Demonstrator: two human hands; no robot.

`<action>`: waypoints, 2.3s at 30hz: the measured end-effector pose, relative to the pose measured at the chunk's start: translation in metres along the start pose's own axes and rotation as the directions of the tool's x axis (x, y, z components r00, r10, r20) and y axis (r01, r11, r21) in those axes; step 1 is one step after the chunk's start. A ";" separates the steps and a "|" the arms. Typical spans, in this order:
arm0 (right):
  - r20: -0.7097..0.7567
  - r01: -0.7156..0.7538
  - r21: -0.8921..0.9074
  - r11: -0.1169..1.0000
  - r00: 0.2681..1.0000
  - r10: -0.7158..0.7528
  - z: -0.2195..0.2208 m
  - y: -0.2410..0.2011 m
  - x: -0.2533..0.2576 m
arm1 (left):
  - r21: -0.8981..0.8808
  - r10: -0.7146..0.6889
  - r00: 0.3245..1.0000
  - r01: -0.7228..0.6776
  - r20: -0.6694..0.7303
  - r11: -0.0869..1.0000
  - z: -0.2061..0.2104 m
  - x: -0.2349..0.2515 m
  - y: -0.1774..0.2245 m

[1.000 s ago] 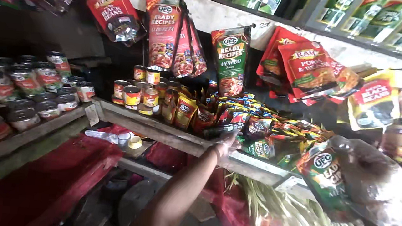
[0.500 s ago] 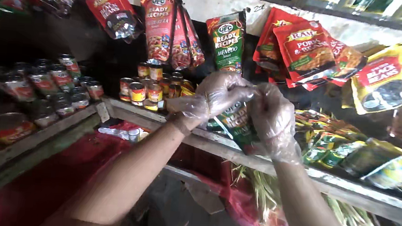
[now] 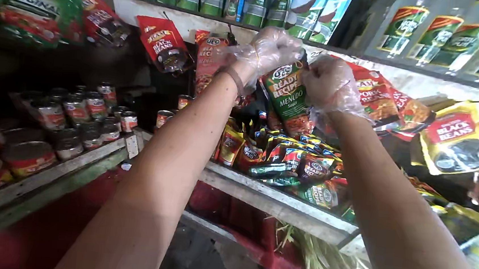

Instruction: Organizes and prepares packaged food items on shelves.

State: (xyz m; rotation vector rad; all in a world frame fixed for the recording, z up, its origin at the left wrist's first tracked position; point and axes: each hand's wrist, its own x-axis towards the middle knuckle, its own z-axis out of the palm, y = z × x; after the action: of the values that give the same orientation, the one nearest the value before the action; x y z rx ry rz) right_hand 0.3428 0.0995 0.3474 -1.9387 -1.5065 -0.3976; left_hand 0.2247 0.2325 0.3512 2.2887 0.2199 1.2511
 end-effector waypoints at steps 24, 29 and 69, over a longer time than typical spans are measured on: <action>-0.021 0.035 -0.252 0.967 0.999 -0.042 -0.001 0.010 0.052 | 0.024 -0.069 0.968 0.077 -0.242 0.997 0.047 0.025 -0.038; -0.040 0.049 -0.271 0.961 0.997 -0.062 0.003 0.010 0.050 | 0.034 -0.100 0.968 0.110 -0.228 0.993 0.048 0.024 -0.039; -0.071 0.041 -0.353 0.935 0.995 -0.070 -0.031 -0.014 0.055 | 0.444 -0.198 0.952 0.285 -0.232 0.850 0.040 0.035 -0.011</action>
State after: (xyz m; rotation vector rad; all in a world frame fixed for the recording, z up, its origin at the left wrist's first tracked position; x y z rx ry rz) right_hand 0.3505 0.1225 0.4077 -2.1212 -1.5184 -0.8105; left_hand 0.2786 0.2404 0.3539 2.4351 0.9486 1.3793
